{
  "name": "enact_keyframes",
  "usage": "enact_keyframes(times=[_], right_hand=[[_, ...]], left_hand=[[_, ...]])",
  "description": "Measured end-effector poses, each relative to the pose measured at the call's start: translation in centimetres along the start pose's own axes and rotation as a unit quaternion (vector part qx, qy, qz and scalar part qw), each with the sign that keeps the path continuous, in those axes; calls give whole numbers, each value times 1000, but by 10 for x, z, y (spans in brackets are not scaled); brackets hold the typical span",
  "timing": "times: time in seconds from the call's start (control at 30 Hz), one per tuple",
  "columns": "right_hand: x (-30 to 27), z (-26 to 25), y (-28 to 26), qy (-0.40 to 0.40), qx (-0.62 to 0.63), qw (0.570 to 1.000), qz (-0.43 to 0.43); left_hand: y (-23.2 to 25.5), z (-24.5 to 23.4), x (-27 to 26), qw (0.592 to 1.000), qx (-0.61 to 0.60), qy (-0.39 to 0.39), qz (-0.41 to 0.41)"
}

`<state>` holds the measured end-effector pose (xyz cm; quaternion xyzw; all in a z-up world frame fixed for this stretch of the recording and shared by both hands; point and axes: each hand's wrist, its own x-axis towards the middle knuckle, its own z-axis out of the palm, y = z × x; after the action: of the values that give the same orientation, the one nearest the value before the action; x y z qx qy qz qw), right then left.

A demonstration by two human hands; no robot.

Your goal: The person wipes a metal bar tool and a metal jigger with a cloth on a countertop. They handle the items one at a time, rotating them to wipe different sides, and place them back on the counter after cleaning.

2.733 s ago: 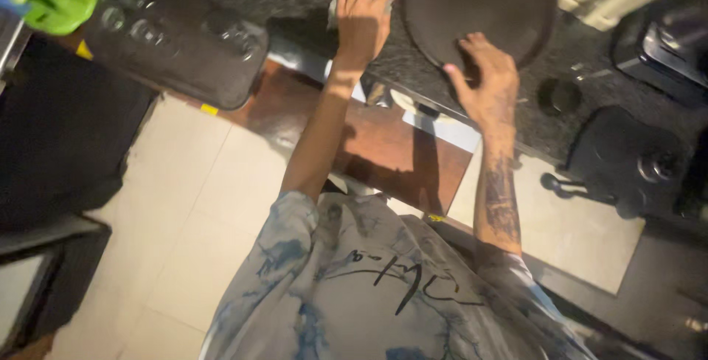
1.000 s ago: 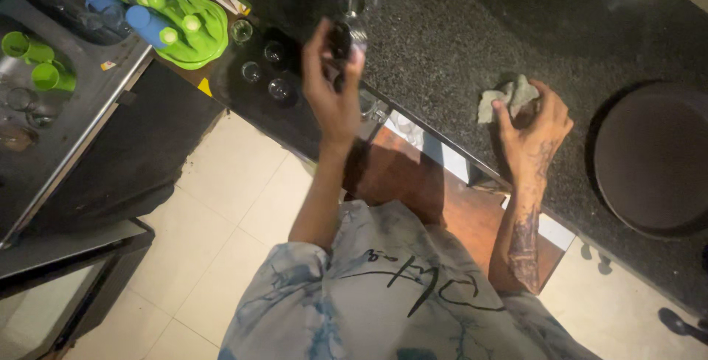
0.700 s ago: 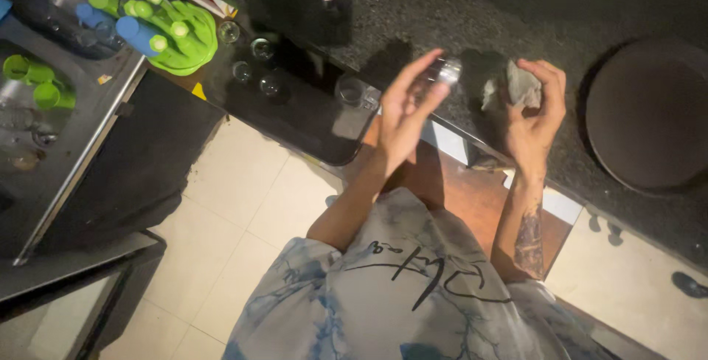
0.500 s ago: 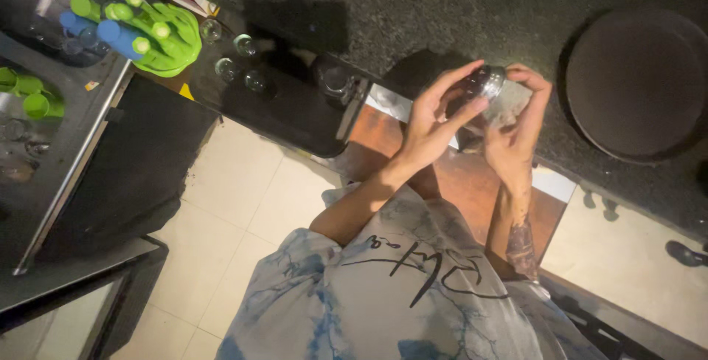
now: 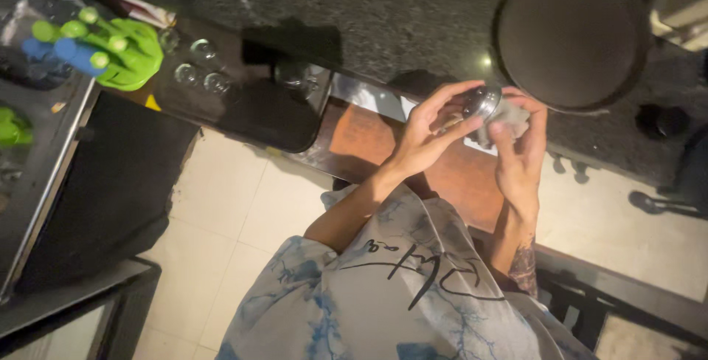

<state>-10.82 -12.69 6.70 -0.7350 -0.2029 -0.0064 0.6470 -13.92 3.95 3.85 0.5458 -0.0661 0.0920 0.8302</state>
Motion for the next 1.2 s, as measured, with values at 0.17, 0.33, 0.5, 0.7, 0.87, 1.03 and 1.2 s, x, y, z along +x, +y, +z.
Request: enact_keyframes(times=[0.17, 0.33, 0.5, 0.7, 0.87, 1.03, 1.2], right_hand=[[-17, -46, 5, 25, -82, 993, -77], [-38, -77, 7, 170, 104, 980, 25], [-69, -92, -9, 149, -59, 987, -22], [-89, -145, -20, 118, -252, 948, -153], [-106, -170, 9, 232, 86, 965, 87], [-123, -182, 16, 192, 135, 969, 78], [-121, -185, 1, 185, -189, 956, -123]], left_hand=[[-5, 38, -2, 997, 11, -48, 59], [-10, 75, -6, 983, 112, -99, 102], [-27, 111, -7, 988, 106, -82, 71], [-40, 154, -13, 987, 90, -128, 46], [-47, 171, -16, 950, 181, -210, 144], [-62, 192, -14, 960, 187, -173, 114], [-76, 206, -10, 986, 49, -158, 5]])
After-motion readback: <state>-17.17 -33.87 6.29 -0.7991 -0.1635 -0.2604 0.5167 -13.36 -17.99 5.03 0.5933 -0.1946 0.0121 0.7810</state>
